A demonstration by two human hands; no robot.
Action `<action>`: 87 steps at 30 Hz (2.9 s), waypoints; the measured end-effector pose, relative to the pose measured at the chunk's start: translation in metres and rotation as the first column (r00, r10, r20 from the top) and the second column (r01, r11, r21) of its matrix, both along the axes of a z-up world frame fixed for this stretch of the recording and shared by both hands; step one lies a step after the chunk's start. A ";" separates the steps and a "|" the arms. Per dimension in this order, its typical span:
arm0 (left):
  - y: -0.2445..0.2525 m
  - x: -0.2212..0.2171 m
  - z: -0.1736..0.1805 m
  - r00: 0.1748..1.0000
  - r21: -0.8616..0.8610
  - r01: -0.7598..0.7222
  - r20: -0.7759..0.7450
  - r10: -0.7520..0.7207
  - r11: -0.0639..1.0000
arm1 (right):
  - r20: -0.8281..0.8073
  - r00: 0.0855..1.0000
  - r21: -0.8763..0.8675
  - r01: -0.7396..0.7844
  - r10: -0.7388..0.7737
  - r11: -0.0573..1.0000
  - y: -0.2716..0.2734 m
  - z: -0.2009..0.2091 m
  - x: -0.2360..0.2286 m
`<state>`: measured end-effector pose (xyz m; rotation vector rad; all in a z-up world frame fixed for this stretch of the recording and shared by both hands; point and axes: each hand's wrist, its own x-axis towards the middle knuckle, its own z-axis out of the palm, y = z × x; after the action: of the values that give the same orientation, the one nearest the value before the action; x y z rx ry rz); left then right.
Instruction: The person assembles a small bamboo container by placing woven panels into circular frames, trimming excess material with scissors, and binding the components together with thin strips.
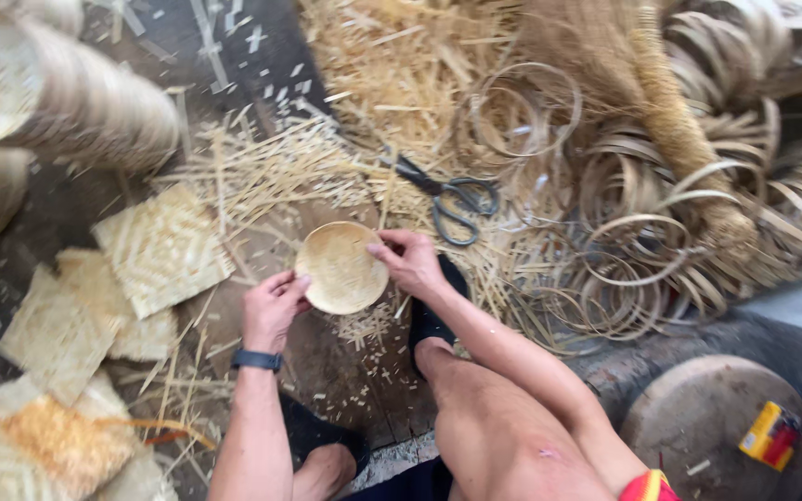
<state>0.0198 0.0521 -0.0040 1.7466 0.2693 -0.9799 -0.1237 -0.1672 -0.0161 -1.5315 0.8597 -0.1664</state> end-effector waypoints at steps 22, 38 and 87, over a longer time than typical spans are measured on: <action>0.014 -0.020 0.043 0.777 0.469 0.159 0.484 -0.403 0.869 | -0.127 0.991 0.052 0.057 -0.050 0.997 0.003 0.006 -0.038; -0.013 0.088 0.091 -0.546 0.665 0.387 0.723 -0.423 0.639 | -0.060 0.995 -0.442 -0.100 0.082 0.892 0.018 0.001 -0.048; 0.122 0.133 0.008 -0.041 0.784 0.079 0.620 -0.784 0.616 | -0.076 0.989 -0.485 -0.145 0.124 0.863 0.023 0.007 -0.045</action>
<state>0.1526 0.1740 0.0038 2.7480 -1.2104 0.1685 -0.1687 -0.1444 -0.0094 -2.0731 0.7730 -0.2653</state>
